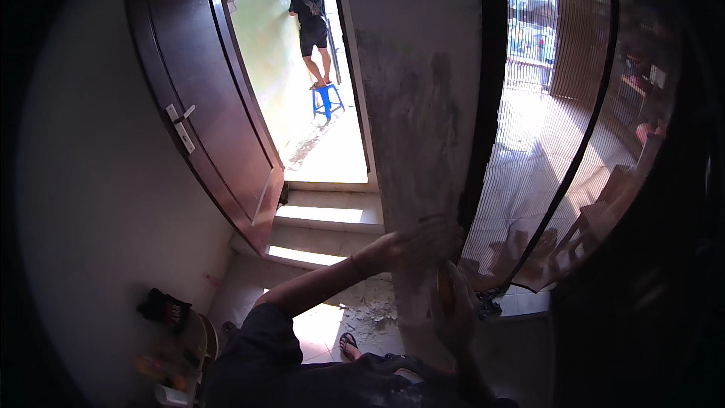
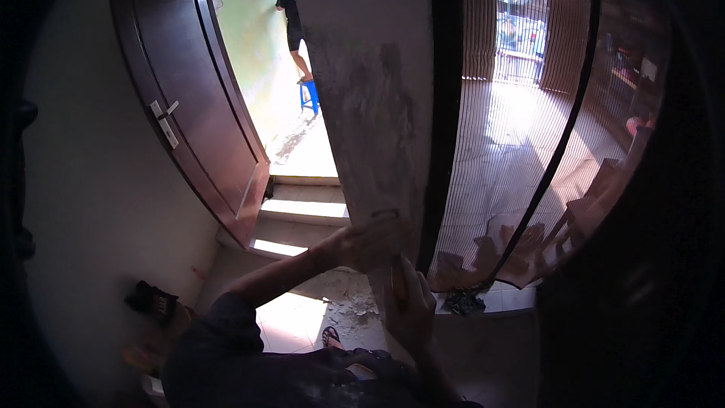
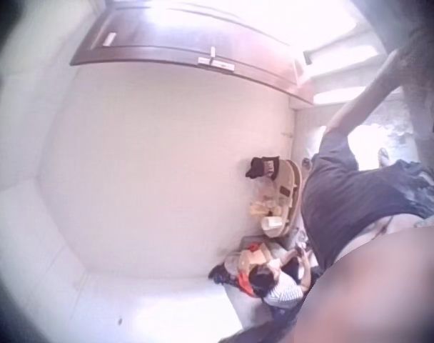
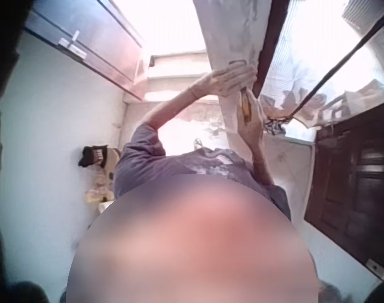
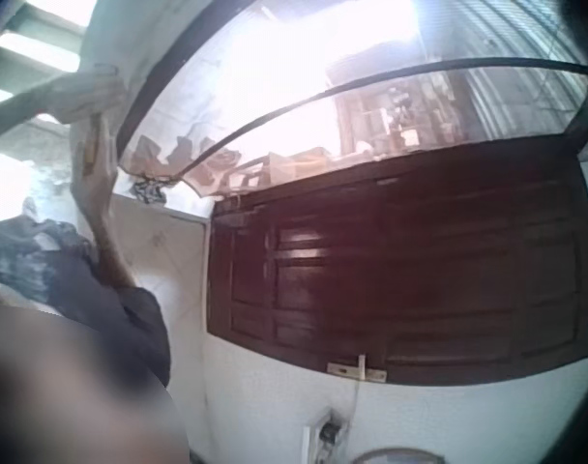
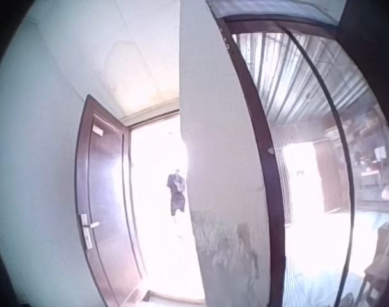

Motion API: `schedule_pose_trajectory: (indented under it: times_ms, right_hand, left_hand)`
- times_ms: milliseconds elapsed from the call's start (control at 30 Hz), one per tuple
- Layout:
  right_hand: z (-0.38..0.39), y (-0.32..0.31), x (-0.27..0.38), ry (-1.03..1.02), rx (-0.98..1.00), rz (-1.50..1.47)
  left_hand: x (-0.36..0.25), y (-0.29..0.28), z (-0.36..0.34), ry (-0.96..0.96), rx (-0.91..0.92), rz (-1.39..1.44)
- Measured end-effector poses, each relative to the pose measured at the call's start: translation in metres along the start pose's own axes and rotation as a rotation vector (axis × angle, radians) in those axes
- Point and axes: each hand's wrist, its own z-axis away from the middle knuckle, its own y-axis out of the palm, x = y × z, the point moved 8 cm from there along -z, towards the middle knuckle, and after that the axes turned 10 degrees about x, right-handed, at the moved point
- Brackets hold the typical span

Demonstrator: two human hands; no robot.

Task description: The person scrapes a vertical wall surface with a handheld scraper, removing loose material in repeated strokes. The camera is head-mounted and shows the hands and tool throughout.

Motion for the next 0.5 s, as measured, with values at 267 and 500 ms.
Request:
schedule_pose_trajectory:
  times_ms: [267,500]
  right_hand:
    - [-0.070,0.000,0.038,-0.333,-0.106,0.399]
    - [-0.158,-0.008,0.054,-0.503,-0.217,0.500]
  left_hand:
    - [0.071,-0.026,-0.017,-0.125,-0.183,0.019]
    - [0.144,-0.055,-0.042,-0.307,-0.285,-0.083]
